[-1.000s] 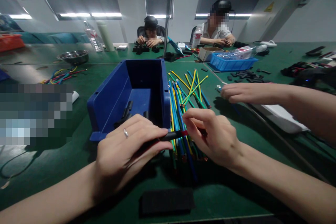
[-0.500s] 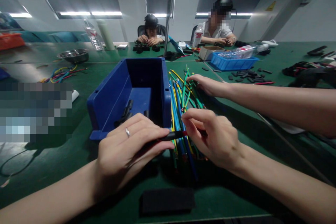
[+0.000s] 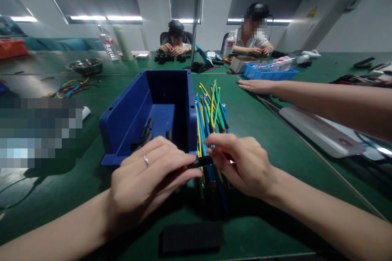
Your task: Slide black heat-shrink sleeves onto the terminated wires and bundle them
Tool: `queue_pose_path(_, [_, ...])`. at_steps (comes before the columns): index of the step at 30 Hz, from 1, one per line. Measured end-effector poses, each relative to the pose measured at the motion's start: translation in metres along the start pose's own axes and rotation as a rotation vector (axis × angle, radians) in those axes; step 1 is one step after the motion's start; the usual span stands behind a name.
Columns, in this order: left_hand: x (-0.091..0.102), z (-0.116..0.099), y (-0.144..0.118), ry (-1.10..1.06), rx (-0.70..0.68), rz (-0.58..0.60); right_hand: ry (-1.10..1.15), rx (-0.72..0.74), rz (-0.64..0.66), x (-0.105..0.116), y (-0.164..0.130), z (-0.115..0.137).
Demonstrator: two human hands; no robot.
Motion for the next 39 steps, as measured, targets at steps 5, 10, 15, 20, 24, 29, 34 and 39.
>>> queue_pose_path(5, [-0.002,0.005,-0.006,-0.047,0.037,-0.048,-0.012,0.129,0.097,-0.009,0.001,0.005])
queue_pose_path(10, [0.004,0.012,-0.018,-0.013,0.107,-0.209,-0.038,0.144,-0.001,0.002,-0.004,-0.009])
queue_pose_path(15, [-0.016,-0.015,-0.015,0.058,-0.115,-0.093,0.064,-0.375,-0.162,0.01,-0.014,-0.086])
queue_pose_path(20, [-0.034,-0.03,-0.002,-0.084,-0.288,0.08,0.212,-0.767,-0.103,-0.016,-0.03,-0.165])
queue_pose_path(24, [-0.046,-0.038,0.017,-0.081,-0.286,0.267,0.316,-0.918,-0.038,-0.037,-0.036,-0.217])
queue_pose_path(29, [-0.091,-0.059,0.038,0.026,-0.339,0.507,0.465,-1.005,0.082,-0.068,-0.017,-0.267])
queue_pose_path(34, [-0.119,-0.046,0.052,0.09,-0.259,0.542,0.57,-1.004,0.111,-0.089,0.013,-0.307])
queue_pose_path(39, [-0.134,-0.035,0.047,0.189,-0.251,0.428,0.72,-0.958,0.11,-0.109,0.037,-0.348])
Point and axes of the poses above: each hand's wrist, its own y-axis towards the middle knuckle, its own x-axis out of the back of the hand, z = x × y, the point moved 8 cm from there along y, towards the middle knuckle, and after that the axes turned 14 degrees about z, right-handed, at the moved point
